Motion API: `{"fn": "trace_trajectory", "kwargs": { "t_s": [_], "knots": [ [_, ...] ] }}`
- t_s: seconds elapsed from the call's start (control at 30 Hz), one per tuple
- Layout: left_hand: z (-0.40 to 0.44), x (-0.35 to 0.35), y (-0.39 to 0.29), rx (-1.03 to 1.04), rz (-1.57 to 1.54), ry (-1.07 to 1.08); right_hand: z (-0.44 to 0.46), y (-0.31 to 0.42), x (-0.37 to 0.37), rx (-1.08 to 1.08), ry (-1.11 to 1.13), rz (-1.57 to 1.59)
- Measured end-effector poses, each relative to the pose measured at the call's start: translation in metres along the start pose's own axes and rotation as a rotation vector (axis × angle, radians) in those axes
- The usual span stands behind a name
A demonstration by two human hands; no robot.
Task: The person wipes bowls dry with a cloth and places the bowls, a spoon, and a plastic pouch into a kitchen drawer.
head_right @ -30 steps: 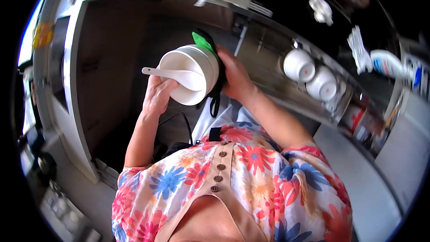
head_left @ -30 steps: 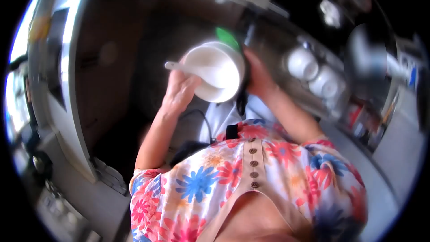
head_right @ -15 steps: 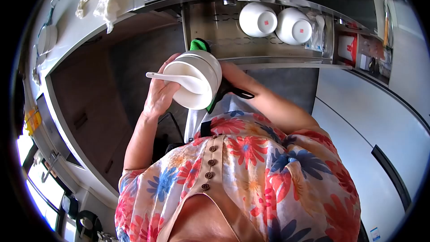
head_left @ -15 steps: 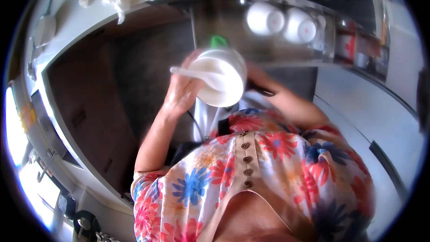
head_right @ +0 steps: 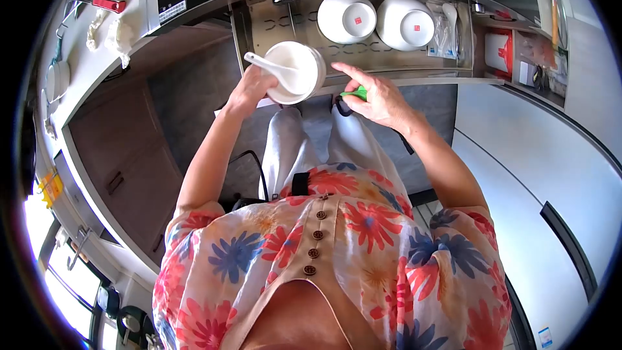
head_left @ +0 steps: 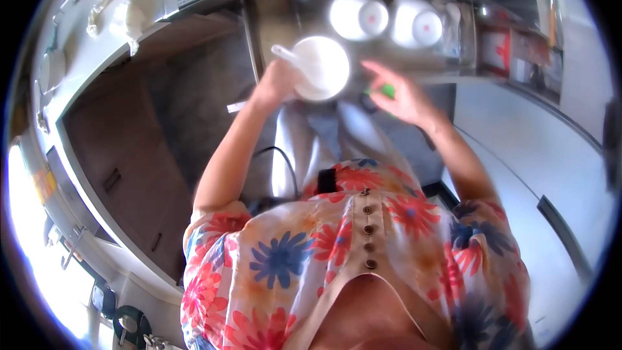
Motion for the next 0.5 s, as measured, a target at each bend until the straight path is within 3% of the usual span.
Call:
{"fn": "trace_trajectory", "kwargs": {
  "t_s": [0.23,0.43,0.5],
  "knots": [
    [0.020,0.004,-0.008,-0.048,-0.048,0.036,0.028,0.013,-0.001,-0.377,-0.080,-0.381],
    [0.035,-0.003,0.001,-0.225,0.135,0.052,0.049,0.030,0.007,-0.114,0.179,-0.696],
    [0.042,-0.005,0.017,-0.052,0.373,0.052,0.061,0.011,0.016,-0.143,0.187,-0.710]
  ]
}}
Point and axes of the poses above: each hand's wrist, its own z-axis towards the middle knuckle, its own x-axis out of the palm, y = z × x, the point moved 2 cm from there along z, towards the middle knuckle, and after that the axes turned 13 degrees about z, right-handed, at the moved point
